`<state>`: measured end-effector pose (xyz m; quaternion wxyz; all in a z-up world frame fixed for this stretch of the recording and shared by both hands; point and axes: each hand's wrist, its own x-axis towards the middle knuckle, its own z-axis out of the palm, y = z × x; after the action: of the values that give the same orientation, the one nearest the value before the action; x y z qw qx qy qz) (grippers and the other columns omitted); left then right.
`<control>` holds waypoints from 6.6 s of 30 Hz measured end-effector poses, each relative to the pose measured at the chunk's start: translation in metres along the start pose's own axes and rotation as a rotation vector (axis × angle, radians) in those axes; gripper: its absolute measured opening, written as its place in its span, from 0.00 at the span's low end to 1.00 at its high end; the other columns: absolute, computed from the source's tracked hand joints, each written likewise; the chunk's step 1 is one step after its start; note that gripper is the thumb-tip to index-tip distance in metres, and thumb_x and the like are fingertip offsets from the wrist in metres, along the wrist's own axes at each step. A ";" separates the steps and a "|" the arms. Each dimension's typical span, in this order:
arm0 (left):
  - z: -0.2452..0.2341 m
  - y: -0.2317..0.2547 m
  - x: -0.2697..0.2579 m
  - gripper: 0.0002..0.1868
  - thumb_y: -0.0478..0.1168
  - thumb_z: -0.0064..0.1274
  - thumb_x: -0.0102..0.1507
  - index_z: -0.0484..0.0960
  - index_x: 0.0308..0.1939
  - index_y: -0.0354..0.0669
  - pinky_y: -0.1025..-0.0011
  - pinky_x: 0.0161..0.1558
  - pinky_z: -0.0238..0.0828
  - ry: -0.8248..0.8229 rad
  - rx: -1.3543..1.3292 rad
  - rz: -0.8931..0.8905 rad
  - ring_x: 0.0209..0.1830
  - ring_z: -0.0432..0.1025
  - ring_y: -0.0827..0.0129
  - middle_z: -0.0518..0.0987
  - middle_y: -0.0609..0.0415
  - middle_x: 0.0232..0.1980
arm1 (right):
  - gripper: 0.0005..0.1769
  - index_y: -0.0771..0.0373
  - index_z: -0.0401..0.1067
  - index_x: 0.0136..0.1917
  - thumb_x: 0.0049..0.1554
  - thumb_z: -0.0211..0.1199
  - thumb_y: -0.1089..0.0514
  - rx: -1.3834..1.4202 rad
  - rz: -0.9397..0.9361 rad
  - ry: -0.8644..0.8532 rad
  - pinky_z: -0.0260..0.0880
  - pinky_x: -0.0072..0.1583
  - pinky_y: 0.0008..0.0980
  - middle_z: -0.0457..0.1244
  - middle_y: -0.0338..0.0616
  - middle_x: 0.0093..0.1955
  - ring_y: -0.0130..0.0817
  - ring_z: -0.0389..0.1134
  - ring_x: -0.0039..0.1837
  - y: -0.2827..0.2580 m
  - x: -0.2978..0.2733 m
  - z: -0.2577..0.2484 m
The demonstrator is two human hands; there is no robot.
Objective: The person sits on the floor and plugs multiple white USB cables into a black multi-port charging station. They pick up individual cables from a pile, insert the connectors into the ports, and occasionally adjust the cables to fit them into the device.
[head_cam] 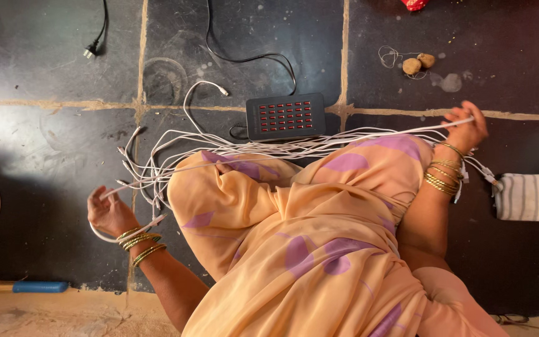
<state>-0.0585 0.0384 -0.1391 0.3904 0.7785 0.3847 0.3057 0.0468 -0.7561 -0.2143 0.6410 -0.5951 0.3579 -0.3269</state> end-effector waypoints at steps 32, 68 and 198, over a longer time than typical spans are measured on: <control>0.159 0.084 -0.230 0.19 0.31 0.50 0.68 0.77 0.63 0.38 0.78 0.34 0.68 -1.191 -0.551 -0.119 0.33 0.69 0.76 0.83 0.55 0.49 | 0.12 0.64 0.76 0.57 0.59 0.65 0.70 -0.053 -0.413 -1.361 0.75 0.58 0.28 0.69 0.46 0.57 0.33 0.72 0.58 -0.062 -0.247 0.115; 0.227 0.111 -0.141 0.06 0.37 0.54 0.59 0.77 0.39 0.42 0.56 0.39 0.74 -0.448 0.472 0.637 0.44 0.75 0.47 0.81 0.44 0.39 | 0.05 0.68 0.79 0.42 0.59 0.68 0.63 -0.323 -0.016 -1.133 0.69 0.34 0.19 0.70 0.40 0.34 0.20 0.70 0.33 0.008 -0.160 0.180; 0.273 0.025 -0.138 0.17 0.42 0.52 0.67 0.71 0.58 0.42 0.52 0.49 0.74 -1.059 0.455 0.532 0.50 0.76 0.44 0.79 0.40 0.53 | 0.09 0.65 0.75 0.49 0.53 0.66 0.66 -0.604 -0.576 -1.059 0.74 0.49 0.34 0.69 0.45 0.45 0.38 0.73 0.46 0.054 -0.158 0.192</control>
<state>0.0914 -0.1892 -0.2809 0.2633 0.9567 -0.0121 -0.1237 0.1256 -0.5162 -0.2507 0.4226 -0.8999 -0.1022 -0.0346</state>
